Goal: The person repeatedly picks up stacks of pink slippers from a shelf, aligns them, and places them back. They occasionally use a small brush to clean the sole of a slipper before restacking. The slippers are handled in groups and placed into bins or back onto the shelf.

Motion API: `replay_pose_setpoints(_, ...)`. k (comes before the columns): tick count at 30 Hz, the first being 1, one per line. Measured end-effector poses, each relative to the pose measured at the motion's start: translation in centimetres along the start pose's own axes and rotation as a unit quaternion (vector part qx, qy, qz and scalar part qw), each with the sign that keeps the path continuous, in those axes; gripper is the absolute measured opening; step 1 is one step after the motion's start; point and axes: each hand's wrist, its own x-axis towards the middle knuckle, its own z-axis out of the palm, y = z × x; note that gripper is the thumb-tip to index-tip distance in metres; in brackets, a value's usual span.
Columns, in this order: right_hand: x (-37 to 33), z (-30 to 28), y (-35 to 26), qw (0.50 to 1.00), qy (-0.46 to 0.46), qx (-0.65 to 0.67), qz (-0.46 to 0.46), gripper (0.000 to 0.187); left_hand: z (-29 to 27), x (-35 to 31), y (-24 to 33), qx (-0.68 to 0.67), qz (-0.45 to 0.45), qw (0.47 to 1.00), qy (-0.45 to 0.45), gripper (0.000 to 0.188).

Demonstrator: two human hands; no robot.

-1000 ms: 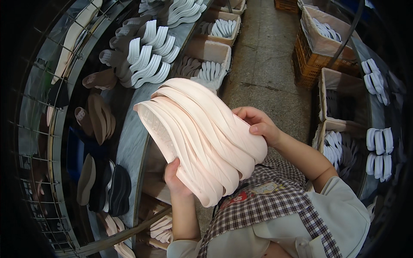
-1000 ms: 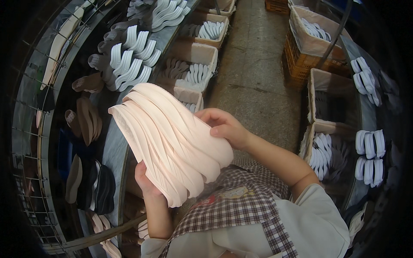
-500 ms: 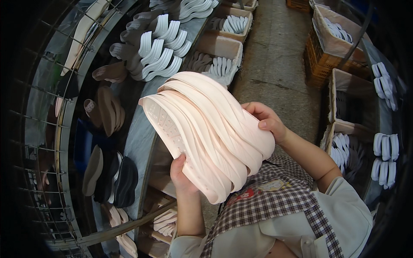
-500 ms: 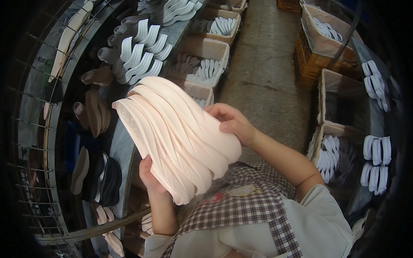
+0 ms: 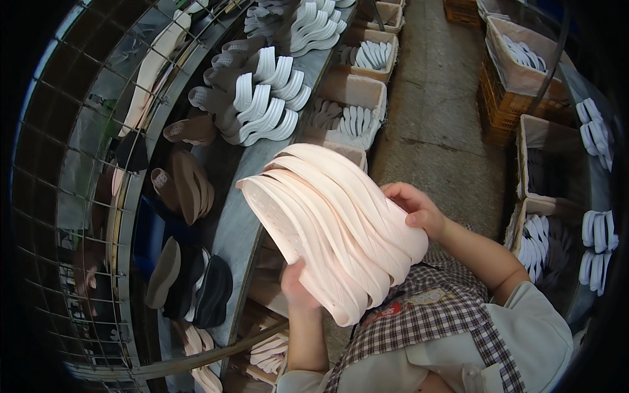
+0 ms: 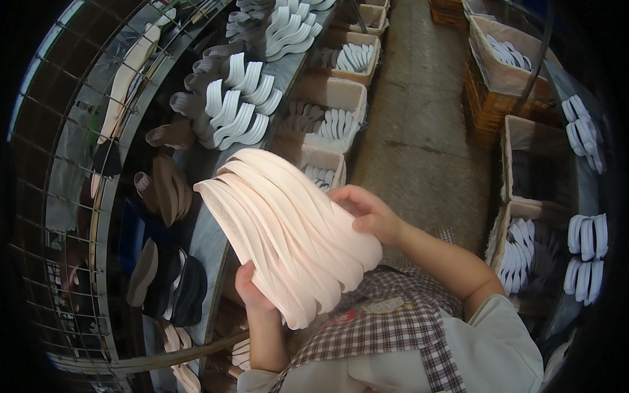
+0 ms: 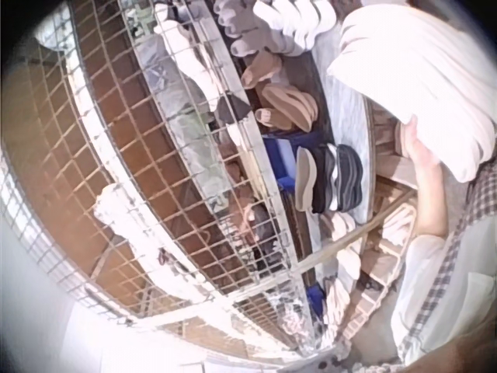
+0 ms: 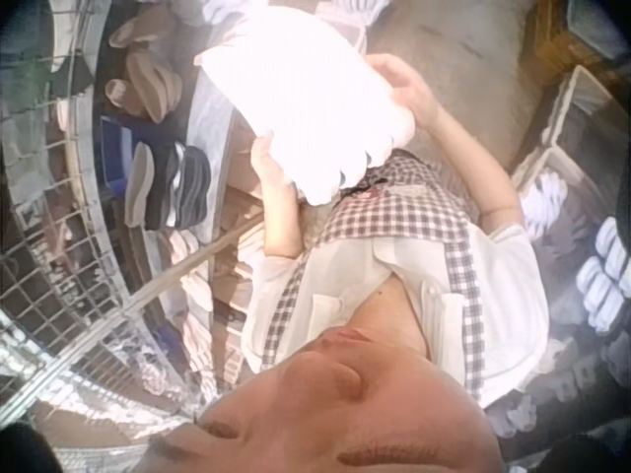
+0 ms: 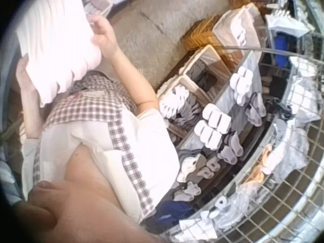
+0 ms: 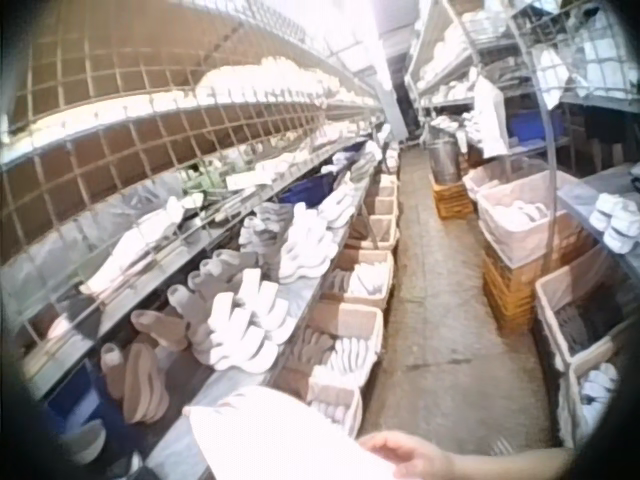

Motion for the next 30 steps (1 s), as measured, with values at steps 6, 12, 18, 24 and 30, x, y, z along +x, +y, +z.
replay_pose_setpoints(6, -0.2, 1.8, 0.2, 0.996, 0.023, -0.090, -0.011, 0.045, -1.4, 2.0, -0.7, -0.002, 0.019, 1.000, -0.021, 0.064)
replay_pose_setpoints(12, 0.5, 3.1, -0.7, 0.989, 0.104, 0.081, 0.068, 0.055, -2.7, 4.0, -2.6, -0.079, 0.094, 0.992, -0.018, 0.065)
replay_pose_setpoints(18, 0.5, 1.8, -0.9, 0.951, 0.154, 0.259, 0.072, 0.073, -3.4, 4.6, -2.5, -0.149, 0.040, 0.980, -0.122, 0.065)
replay_pose_setpoints(24, 0.0, 1.9, 2.3, 0.972, 0.168, 0.127, 0.107, 0.074, -3.6, 6.0, -2.4, -0.176, -0.009, 0.968, -0.178, 0.065)
replay_pose_setpoints(30, -0.9, 0.1, 4.7, 0.877, 0.101, 0.465, 0.066, 0.072, -4.1, 7.1, -2.0, -0.306, -0.064, 0.907, -0.281, 0.065)
